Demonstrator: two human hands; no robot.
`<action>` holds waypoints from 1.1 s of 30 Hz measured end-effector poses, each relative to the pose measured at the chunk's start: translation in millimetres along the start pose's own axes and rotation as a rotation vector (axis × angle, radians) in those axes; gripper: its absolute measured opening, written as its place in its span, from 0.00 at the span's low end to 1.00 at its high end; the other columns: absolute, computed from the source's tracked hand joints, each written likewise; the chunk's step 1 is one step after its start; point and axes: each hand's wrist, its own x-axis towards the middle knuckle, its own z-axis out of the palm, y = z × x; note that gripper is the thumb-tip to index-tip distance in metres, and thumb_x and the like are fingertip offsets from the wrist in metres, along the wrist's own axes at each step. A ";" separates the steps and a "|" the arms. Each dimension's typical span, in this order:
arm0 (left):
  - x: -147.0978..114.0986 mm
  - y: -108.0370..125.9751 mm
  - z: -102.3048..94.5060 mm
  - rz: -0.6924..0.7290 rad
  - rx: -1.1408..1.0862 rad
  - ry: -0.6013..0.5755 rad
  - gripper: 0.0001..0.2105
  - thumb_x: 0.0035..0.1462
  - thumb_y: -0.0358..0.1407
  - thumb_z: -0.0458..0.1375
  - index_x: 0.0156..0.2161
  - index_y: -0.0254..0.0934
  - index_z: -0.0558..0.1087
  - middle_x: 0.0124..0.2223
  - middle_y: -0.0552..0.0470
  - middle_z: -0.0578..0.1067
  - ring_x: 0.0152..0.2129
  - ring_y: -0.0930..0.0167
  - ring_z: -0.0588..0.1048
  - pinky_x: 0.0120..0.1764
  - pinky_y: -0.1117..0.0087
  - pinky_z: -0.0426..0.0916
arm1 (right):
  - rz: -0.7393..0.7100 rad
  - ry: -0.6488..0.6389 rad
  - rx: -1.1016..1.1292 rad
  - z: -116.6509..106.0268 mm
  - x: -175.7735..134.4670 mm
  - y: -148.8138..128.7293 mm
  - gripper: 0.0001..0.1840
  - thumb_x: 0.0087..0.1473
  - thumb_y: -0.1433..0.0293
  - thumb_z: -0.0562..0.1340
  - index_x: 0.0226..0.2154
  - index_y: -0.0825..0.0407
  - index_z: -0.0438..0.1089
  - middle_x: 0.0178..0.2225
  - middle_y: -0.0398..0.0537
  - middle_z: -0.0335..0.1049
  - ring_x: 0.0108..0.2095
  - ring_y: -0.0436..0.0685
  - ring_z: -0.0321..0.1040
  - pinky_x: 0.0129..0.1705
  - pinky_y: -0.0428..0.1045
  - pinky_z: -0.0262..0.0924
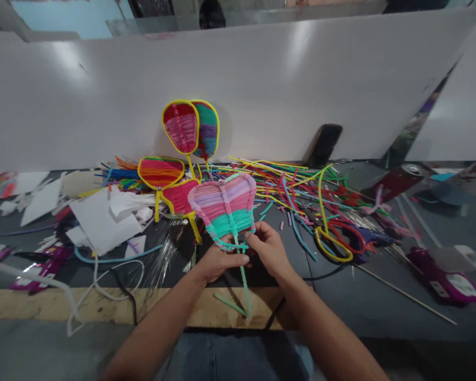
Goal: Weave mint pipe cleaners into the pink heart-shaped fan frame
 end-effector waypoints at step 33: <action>-1.9 22.9 -9.0 -0.082 -0.156 0.155 0.17 0.40 0.44 0.67 0.25 0.31 0.71 0.17 0.54 0.70 0.12 0.77 0.67 0.14 0.78 0.61 | 0.133 -0.305 0.185 -4.7 -3.5 3.6 0.14 0.43 0.61 0.69 0.27 0.52 0.68 0.20 0.38 0.66 0.19 0.46 0.63 0.22 0.42 0.58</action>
